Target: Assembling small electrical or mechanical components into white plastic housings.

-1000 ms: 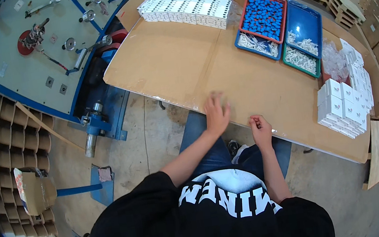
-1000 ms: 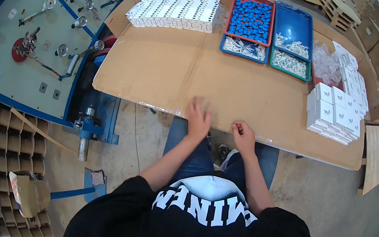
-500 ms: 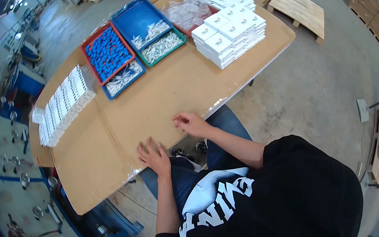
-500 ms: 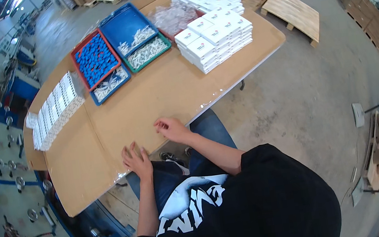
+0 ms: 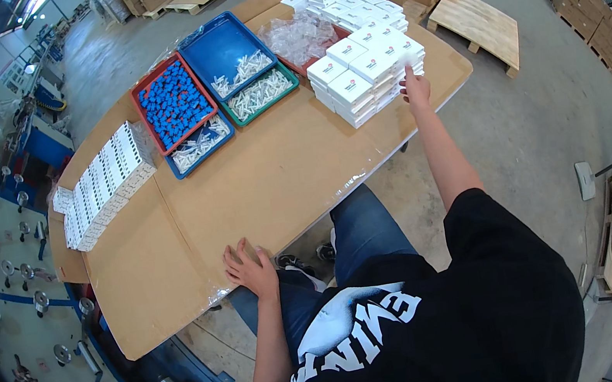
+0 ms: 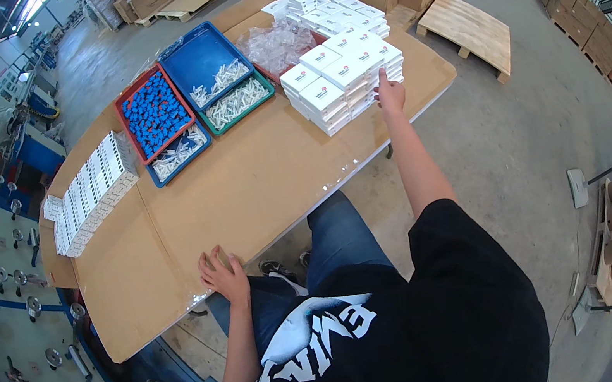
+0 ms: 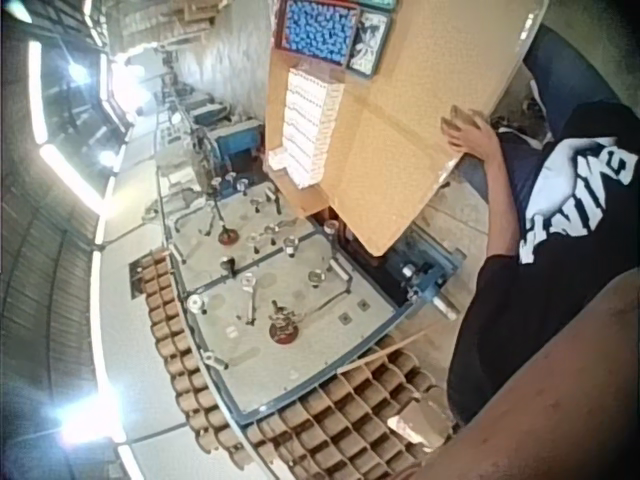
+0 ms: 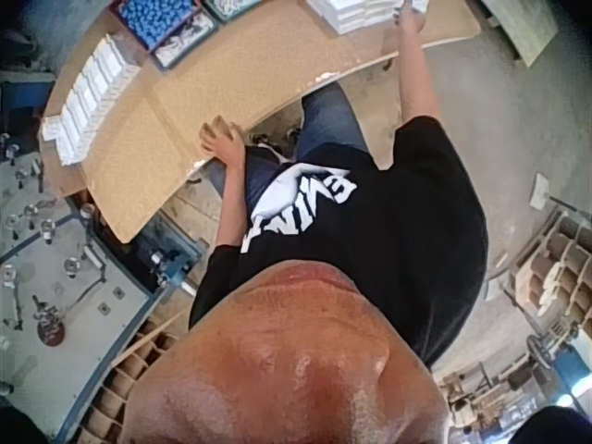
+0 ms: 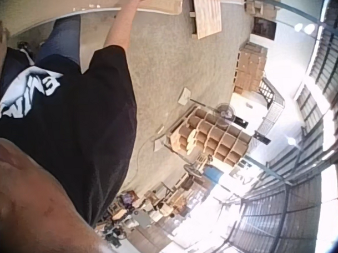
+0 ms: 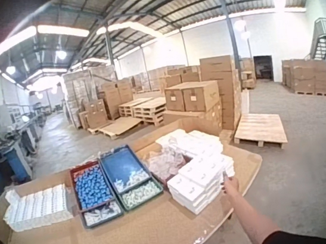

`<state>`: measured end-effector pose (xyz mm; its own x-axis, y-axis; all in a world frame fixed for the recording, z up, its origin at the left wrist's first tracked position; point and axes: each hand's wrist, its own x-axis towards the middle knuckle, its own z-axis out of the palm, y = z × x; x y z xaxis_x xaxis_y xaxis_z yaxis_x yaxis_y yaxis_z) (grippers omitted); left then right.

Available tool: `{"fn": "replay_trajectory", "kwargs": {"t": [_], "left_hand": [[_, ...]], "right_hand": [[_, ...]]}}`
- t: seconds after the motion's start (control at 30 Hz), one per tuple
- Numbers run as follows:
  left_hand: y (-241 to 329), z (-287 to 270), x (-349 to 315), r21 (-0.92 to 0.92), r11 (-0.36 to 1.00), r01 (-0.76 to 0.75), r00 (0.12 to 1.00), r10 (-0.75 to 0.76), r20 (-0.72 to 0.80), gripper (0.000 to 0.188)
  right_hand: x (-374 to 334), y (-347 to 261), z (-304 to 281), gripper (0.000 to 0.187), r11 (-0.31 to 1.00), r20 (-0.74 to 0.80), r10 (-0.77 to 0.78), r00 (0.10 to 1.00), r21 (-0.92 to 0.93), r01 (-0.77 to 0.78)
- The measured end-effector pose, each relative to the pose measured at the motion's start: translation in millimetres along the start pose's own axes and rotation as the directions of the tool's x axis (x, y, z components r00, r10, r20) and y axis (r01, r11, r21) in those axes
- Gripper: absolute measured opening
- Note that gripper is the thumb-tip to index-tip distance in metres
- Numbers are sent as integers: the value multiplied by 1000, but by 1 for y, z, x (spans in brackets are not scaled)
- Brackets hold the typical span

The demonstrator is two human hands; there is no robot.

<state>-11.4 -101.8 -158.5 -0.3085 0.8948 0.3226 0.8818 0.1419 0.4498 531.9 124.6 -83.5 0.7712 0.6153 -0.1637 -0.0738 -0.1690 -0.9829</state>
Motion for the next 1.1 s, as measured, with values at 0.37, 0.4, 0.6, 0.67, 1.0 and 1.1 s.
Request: {"fn": "replay_trajectory", "kwargs": {"t": [0.37, 0.4, 0.6, 0.67, 1.0, 1.1], "left_hand": [[2, -1, -1, 26, 1000, -13, 1000, 13, -21, 44], [3, -1, -1, 28, 1000, -13, 1000, 14, -23, 44], [4, -1, 0, 8, 1000, -7, 1000, 7, -1, 45], [3, -2, 0, -3, 1000, 10, 1000, -10, 22, 47], [4, -2, 1, -15, 1000, 14, 1000, -14, 10, 46], [4, -1, 2, -16, 1000, 19, 1000, -19, 14, 46]], "right_hand": [[32, -27, 3, 64, 984, 183, 173, 968, 12, -178], [33, -26, 2, 60, 982, 212, 171, 962, 36, -183], [34, -29, -12, 44, 972, 203, 107, 973, 183, -145], [25, -34, -22, 41, 977, 173, 28, 985, 203, -63], [-35, -85, -46, 26, 837, 17, -488, 873, 292, 462], [-54, -96, -45, 25, 814, 36, -518, 855, 329, 479]]}}
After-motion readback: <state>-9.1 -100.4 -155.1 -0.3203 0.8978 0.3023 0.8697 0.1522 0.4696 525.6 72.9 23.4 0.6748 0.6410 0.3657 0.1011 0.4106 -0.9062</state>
